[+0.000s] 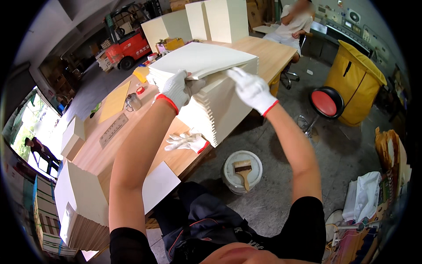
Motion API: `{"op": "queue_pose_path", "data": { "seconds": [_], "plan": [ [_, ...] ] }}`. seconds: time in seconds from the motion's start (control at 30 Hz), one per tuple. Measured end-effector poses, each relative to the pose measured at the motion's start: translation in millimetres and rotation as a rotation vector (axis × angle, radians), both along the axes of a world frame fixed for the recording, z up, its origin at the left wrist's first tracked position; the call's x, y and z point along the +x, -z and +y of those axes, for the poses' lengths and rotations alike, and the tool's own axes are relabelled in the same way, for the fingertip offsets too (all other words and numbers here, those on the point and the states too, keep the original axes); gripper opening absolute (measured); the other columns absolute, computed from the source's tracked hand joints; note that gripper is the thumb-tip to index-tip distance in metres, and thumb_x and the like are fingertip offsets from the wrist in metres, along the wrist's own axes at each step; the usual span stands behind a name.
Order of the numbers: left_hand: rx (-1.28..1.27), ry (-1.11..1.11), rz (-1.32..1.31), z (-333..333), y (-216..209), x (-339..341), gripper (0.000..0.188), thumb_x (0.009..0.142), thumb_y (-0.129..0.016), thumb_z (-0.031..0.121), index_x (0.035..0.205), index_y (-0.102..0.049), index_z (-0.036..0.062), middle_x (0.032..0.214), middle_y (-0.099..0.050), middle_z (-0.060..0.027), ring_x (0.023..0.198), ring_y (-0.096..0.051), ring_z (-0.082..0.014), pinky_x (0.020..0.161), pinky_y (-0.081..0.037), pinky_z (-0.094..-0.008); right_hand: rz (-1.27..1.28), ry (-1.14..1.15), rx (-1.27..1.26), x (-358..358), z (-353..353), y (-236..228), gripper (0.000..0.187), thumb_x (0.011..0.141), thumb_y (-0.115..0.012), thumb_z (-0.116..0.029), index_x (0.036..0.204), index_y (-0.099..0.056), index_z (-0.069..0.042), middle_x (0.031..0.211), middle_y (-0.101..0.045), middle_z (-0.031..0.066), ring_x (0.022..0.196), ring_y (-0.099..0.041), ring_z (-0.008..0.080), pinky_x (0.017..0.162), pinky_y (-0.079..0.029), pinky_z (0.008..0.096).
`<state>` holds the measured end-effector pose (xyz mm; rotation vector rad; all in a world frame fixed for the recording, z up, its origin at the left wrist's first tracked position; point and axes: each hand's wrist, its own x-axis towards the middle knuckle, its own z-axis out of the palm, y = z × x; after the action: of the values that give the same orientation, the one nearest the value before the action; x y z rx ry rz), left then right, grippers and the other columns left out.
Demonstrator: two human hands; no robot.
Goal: The person repeatedly picks up stacks of white paper sheets from a table and places them onto a growing pile. The person wears white gloves and a black shirt with a KFC logo. The action is repetitive and involves handling the paper stacks one by one.
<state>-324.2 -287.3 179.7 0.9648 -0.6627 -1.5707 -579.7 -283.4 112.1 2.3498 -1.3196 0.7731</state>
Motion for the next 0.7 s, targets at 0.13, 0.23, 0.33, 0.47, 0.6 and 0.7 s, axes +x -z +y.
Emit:
{"op": "queue_pose_path", "data": {
  "seconds": [0.13,0.23,0.33,0.47,0.6,0.7],
  "plan": [
    [-0.093,-0.052,0.161,18,-9,10,0.036,0.102,-0.037,0.010,0.131,-0.035,-0.0108,0.122,-0.059,-0.0310,0.108,-0.067,-0.0381,0.072,-0.067,-0.0332,-0.061,0.356,0.147,-40,-7,-23,0.057,0.093,-0.047,-0.015,0.148,-0.037,-0.022,0.158,-0.035,0.0104,0.108,-0.067,0.0296,0.087,-0.056,0.0462],
    [-0.185,0.056,0.098,37,-11,68,0.033,0.105,-0.037,0.015,0.127,-0.047,-0.0070,0.117,-0.064,-0.0276,0.075,-0.072,-0.0213,0.057,-0.063,-0.0239,-0.455,0.092,0.000,-18,10,-22,0.043,0.097,-0.051,-0.027,0.139,-0.049,-0.015,0.126,-0.064,0.0080,0.079,-0.069,0.0227,0.068,-0.054,0.0381],
    [-0.137,0.125,0.089,67,15,159,0.035,0.102,-0.051,0.021,0.121,-0.056,-0.0088,0.087,-0.068,-0.0110,0.062,-0.068,-0.0133,0.052,-0.059,-0.0188,-0.976,-0.383,0.619,40,65,-23,0.057,0.101,-0.042,-0.052,0.124,-0.059,-0.003,0.094,-0.072,0.0084,0.051,-0.057,0.0130,0.046,-0.044,0.0264],
    [-0.067,-0.105,-0.134,157,67,237,0.041,0.100,-0.055,0.019,0.133,-0.049,-0.0051,0.080,-0.067,-0.0054,0.055,-0.065,-0.0105,0.048,-0.056,-0.0170,-1.320,-0.636,1.372,106,95,18,0.093,0.094,-0.026,-0.078,0.111,-0.063,0.005,0.072,-0.068,0.0078,0.037,-0.043,0.0078,0.036,-0.033,0.0221],
    [-0.088,-0.392,-0.411,264,105,269,0.053,0.095,-0.055,0.006,0.146,-0.040,-0.0010,0.117,-0.064,-0.0125,0.089,-0.069,-0.0169,0.071,-0.059,-0.0265,-1.312,-0.521,1.472,202,100,47,0.084,0.096,-0.040,-0.071,0.117,-0.062,0.008,0.084,-0.067,0.0085,0.044,-0.049,0.0071,0.038,-0.037,0.0197],
    [-0.038,-0.390,-0.471,292,162,311,0.057,0.092,-0.054,0.001,0.147,-0.038,-0.0024,0.132,-0.059,-0.0146,0.110,-0.066,-0.0208,0.090,-0.055,-0.0305,-0.907,-0.521,1.664,259,66,125,0.037,0.098,-0.058,-0.033,0.116,-0.059,-0.001,0.081,-0.065,0.0057,0.057,-0.061,0.0099,0.047,-0.046,0.0227]
  ]
}}
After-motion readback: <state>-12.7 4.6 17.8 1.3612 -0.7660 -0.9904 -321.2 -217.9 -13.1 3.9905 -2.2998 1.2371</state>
